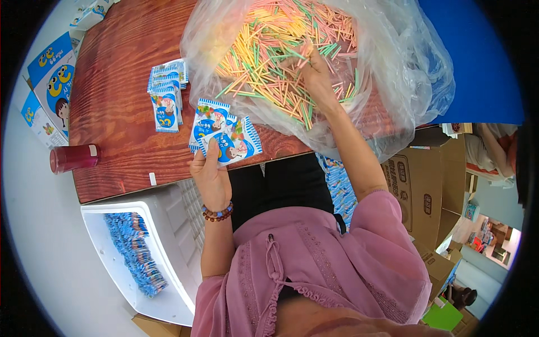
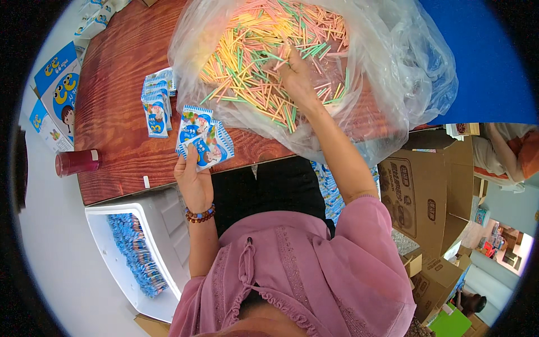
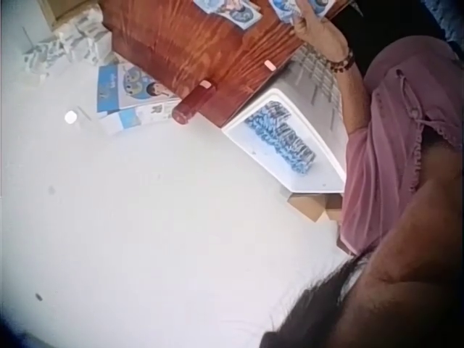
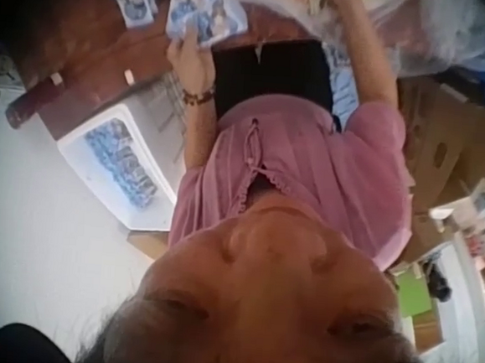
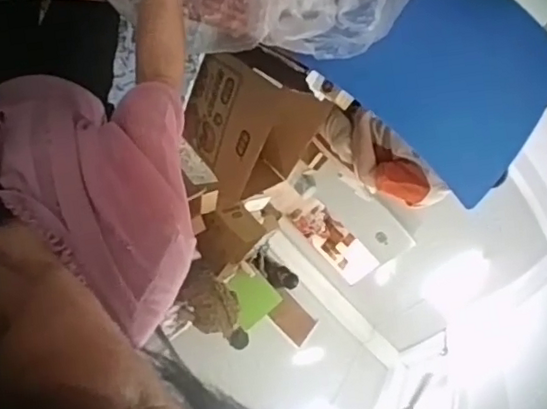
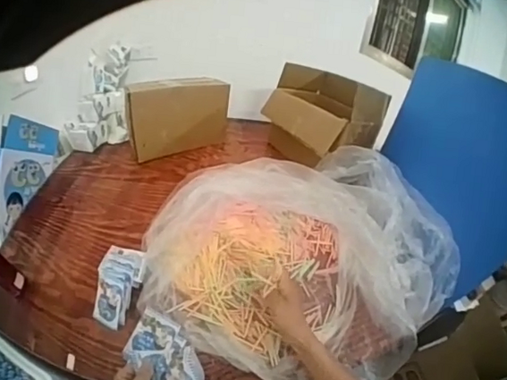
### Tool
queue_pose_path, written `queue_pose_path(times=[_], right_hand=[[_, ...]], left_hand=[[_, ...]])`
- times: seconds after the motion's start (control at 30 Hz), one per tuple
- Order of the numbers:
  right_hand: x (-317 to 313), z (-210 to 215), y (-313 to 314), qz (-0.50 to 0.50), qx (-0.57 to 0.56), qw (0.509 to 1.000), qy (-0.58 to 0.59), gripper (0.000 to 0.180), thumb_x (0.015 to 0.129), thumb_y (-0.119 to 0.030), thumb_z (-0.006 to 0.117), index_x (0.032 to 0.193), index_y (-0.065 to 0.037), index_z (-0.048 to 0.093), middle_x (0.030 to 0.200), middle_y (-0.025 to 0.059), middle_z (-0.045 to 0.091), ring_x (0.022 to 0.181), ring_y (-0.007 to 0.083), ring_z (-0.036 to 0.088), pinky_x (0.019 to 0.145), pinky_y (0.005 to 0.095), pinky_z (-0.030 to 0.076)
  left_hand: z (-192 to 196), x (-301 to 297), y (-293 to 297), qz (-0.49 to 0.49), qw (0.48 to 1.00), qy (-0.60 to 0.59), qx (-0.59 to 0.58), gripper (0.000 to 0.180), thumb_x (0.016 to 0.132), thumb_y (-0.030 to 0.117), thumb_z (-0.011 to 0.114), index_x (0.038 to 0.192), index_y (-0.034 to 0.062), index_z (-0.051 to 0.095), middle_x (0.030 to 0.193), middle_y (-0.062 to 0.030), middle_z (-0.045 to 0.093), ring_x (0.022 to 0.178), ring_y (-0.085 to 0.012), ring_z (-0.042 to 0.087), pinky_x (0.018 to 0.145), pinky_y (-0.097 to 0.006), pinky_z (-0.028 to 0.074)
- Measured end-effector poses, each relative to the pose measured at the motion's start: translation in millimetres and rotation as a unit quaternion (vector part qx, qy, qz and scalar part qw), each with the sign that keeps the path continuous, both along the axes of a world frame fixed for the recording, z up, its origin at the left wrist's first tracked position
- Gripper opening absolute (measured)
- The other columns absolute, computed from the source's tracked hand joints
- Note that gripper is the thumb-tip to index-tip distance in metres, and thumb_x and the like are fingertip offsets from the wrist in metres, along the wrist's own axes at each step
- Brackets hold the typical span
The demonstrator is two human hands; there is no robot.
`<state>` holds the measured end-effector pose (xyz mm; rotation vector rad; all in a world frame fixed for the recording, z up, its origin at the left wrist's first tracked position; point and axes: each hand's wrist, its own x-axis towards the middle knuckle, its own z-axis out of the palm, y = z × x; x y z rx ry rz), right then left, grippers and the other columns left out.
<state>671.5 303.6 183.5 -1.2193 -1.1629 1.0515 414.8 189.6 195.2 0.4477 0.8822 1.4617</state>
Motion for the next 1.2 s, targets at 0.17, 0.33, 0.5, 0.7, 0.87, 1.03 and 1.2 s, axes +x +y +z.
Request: queue_pose_path(times=[0.17,0.33,0.5,0.7,0.87,1.03,1.2], right_hand=[[8.3,-21.7,5.6,-0.02,0.066,0.973,-0.22,0.014,0.097,-0.006,0.045,0.11,-0.004,0.052,0.1,0.0026,0.06,0.086,0.01,0.057,0.073,0.0265,0.048],[-3.3,-11.8,-1.5,-0.008,0.041,0.998,-0.047,0.013,0.096,-0.007,0.048,0.109,-0.007,0.051,0.097,0.0026,0.06,0.088,0.0114,0.06,0.069,0.0253,0.05],[8.4,-10.0,-3.1,-0.04,0.039,0.998,-0.028,0.016,0.094,-0.009,0.05,0.11,-0.008,0.051,0.099,0.0029,0.06,0.089,0.0108,0.059,0.07,0.0255,0.048],[1.3,-20.6,-3.4,-0.027,0.053,0.993,-0.101,0.021,0.091,-0.001,0.048,0.111,-0.004,0.053,0.096,0.003,0.059,0.085,0.0094,0.057,0.07,0.0259,0.047],[8.3,-32.1,0.8,-0.021,0.091,0.957,-0.274,0.016,0.095,-0.005,0.048,0.109,-0.003,0.055,0.091,0.0029,0.059,0.081,0.0095,0.056,0.07,0.0259,0.047],[1.2,-1.3,-12.7,-0.04,0.049,0.997,0.05,0.019,0.096,-0.001,0.041,0.109,-0.005,0.055,0.098,0.0044,0.062,0.086,0.0121,0.059,0.072,0.026,0.051],[11.5,-15.2,-6.7,-0.006,0.025,0.998,-0.062,0.028,0.087,0.007,0.039,0.109,-0.003,0.053,0.101,0.0063,0.062,0.09,0.0133,0.061,0.076,0.0261,0.052]], left_hand=[[1.3,1.9,0.2,-0.002,1.0,0.002,0.005,0.016,0.094,0.006,0.057,0.107,0.0006,0.063,0.106,-0.0046,0.066,0.094,-0.0099,0.062,0.085,-0.027,0.05],[-1.6,0.5,-0.2,-0.007,1.0,0.002,0.009,0.016,0.094,0.006,0.057,0.107,0.0004,0.063,0.105,-0.0048,0.066,0.094,-0.0101,0.062,0.084,-0.028,0.05],[1.0,1.0,0.5,-0.003,1.0,-0.001,0.0,0.016,0.094,0.006,0.057,0.108,0.0002,0.064,0.105,-0.0048,0.066,0.093,-0.0102,0.063,0.083,-0.027,0.05],[1.1,1.2,0.0,-0.002,1.0,0.008,0.004,0.017,0.094,0.007,0.057,0.109,0.0,0.063,0.105,-0.0049,0.066,0.093,-0.01,0.063,0.083,-0.027,0.05],[0.1,1.0,0.1,-0.01,1.0,0.011,0.011,0.018,0.094,0.007,0.057,0.11,0.0,0.063,0.106,-0.0049,0.066,0.094,-0.01,0.063,0.083,-0.027,0.05],[-1.3,-1.2,-1.6,-0.005,1.0,0.014,0.002,0.018,0.095,0.006,0.056,0.111,0.0001,0.063,0.107,-0.0051,0.066,0.095,-0.0103,0.062,0.085,-0.027,0.05],[-3.6,-0.9,-0.5,-0.008,1.0,0.013,0.011,0.019,0.094,0.006,0.056,0.111,-0.0001,0.063,0.108,-0.0055,0.066,0.095,-0.0108,0.063,0.084,-0.028,0.05]])
